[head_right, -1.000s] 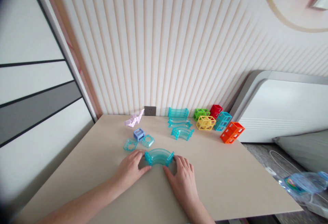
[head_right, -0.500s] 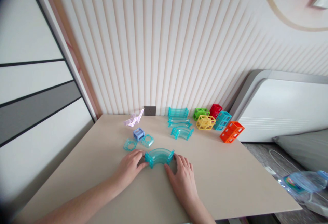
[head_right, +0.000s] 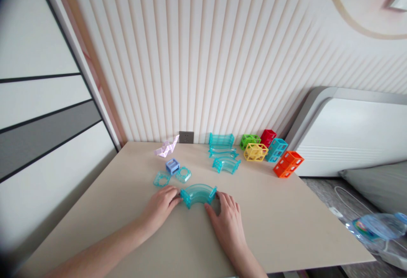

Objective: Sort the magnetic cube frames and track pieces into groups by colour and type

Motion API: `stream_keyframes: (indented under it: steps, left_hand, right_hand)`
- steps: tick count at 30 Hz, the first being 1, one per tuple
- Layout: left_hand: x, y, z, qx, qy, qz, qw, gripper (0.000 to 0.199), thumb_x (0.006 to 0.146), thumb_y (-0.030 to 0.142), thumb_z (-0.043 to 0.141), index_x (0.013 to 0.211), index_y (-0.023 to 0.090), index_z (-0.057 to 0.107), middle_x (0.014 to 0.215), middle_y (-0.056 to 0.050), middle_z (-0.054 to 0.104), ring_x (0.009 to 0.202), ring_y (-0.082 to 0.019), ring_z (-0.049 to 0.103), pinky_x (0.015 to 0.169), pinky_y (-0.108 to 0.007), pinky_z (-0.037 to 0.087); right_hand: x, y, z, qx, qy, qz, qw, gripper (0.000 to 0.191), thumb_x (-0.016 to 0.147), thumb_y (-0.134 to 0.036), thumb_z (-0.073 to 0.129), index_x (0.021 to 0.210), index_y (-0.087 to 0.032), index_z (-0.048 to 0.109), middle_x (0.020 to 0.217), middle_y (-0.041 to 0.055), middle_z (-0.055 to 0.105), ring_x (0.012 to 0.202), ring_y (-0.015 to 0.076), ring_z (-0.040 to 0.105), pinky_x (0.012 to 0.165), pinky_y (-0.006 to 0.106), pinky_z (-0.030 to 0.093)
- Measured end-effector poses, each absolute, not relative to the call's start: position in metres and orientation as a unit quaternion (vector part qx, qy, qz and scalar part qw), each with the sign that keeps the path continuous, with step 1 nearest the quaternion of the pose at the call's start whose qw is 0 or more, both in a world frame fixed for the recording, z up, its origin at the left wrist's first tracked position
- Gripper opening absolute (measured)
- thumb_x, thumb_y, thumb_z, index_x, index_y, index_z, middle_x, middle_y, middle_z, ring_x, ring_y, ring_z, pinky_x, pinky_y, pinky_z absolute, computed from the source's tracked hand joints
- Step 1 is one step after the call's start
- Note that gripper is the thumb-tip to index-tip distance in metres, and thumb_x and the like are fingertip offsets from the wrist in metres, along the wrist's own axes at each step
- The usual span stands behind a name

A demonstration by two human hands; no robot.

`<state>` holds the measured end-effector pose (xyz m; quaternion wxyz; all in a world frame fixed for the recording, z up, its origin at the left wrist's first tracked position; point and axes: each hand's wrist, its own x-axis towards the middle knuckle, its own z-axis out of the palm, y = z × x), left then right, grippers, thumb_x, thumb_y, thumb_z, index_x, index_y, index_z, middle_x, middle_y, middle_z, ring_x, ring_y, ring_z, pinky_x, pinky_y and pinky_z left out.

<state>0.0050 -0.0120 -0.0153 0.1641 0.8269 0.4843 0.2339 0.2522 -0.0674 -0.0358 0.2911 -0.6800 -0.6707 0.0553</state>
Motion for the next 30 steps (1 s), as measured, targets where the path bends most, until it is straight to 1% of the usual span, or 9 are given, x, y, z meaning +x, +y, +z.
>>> stream_keyframes:
  steps: [15,20,25,30]
  left_hand:
    - [0.0045,-0.0083,-0.0180,0.830,0.483,0.229,0.155,0.010,0.089,0.015,0.063,0.082,0.021,0.065,0.089,-0.003,0.073,0.090,-0.024,0.070,0.081,-0.034,0.054]
    - [0.0043,-0.0078,-0.0166,0.831,0.479,0.235,0.155,0.011,0.089,0.014,0.062,0.082,0.021,0.066,0.089,-0.003,0.074,0.090,-0.024,0.070,0.081,-0.034,0.054]
    - [0.0043,-0.0078,-0.0155,0.831,0.481,0.231,0.159,0.008,0.089,0.014,0.064,0.085,0.020,0.066,0.092,-0.004,0.074,0.093,-0.024,0.070,0.083,-0.035,0.055]
    - [0.0041,-0.0087,-0.0199,0.824,0.485,0.239,0.170,0.005,0.090,0.017,0.066,0.094,0.019,0.067,0.099,-0.005,0.074,0.098,-0.025,0.070,0.087,-0.037,0.054]
  right_hand:
    - [0.2538,-0.0668,-0.0356,-0.681,-0.674,0.041,0.284,0.029,0.091,-0.041,0.064,0.113,-0.022,0.067,0.112,0.0097,0.073,0.105,0.0299,0.067,0.093,0.042,0.050]
    - [0.2548,-0.0662,-0.0363,-0.678,-0.674,0.058,0.287,0.030,0.090,-0.042,0.065,0.112,-0.022,0.068,0.113,0.0097,0.073,0.107,0.0300,0.067,0.093,0.043,0.050]
    - [0.2557,-0.0656,-0.0360,-0.680,-0.669,0.074,0.292,0.030,0.090,-0.041,0.066,0.113,-0.022,0.068,0.112,0.0108,0.072,0.106,0.0309,0.066,0.095,0.045,0.049]
    - [0.2598,-0.0637,-0.0342,-0.695,-0.657,0.079,0.282,0.033,0.089,-0.039,0.066,0.115,-0.018,0.068,0.113,0.0113,0.072,0.107,0.0306,0.066,0.096,0.045,0.048]
